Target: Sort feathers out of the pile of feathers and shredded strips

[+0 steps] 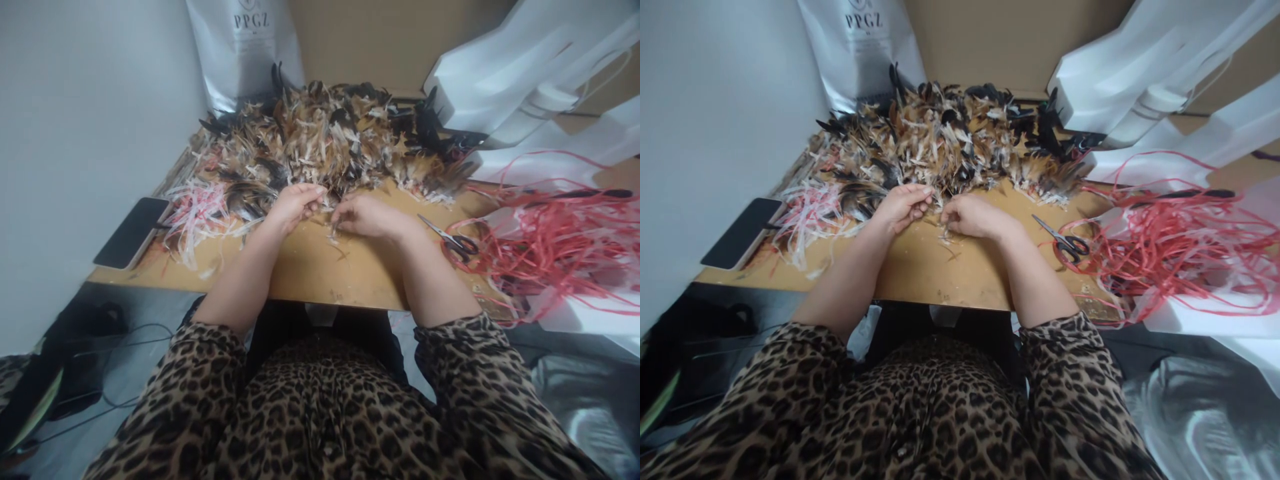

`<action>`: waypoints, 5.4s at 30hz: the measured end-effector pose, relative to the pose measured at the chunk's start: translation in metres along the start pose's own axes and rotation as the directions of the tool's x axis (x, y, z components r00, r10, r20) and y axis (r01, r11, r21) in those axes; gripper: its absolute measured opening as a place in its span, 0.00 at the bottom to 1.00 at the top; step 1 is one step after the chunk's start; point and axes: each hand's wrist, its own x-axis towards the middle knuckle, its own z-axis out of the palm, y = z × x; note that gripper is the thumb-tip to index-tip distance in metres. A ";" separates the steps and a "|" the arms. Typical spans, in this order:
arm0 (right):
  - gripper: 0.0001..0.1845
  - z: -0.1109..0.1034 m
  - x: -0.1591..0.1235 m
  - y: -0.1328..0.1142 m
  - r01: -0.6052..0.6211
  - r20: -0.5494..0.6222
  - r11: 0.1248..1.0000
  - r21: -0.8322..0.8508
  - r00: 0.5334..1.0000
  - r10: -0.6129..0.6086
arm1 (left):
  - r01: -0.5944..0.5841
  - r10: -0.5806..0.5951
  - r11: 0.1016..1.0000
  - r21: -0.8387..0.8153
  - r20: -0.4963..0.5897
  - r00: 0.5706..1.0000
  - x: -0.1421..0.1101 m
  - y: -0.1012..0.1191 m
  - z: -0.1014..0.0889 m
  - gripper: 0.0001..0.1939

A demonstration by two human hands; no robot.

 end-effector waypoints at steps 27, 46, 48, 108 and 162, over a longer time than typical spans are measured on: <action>0.03 0.026 0.019 0.002 0.223 -0.715 0.883 0.413 0.679 0.163 | 0.115 -0.084 0.980 -0.165 0.184 0.979 -0.006 -0.001 0.006 0.08; 0.20 0.021 0.019 0.003 0.082 -0.232 0.312 0.946 0.846 0.481 | 0.020 -0.004 0.998 -0.067 0.231 0.973 -0.004 -0.007 0.004 0.12; 0.23 0.019 0.018 0.002 0.056 -0.124 0.175 0.983 0.904 0.408 | 0.084 -0.042 0.990 -0.115 0.329 0.944 -0.005 -0.007 0.002 0.13; 0.23 0.006 0.009 -0.001 0.181 -0.320 0.362 0.914 0.871 0.373 | 0.236 -0.180 0.938 -0.253 0.226 0.957 -0.010 0.006 0.002 0.02; 0.18 0.031 0.026 -0.017 0.145 -0.249 0.219 0.965 0.774 0.582 | 0.128 -0.105 0.978 -0.162 0.144 0.984 -0.005 -0.003 0.007 0.02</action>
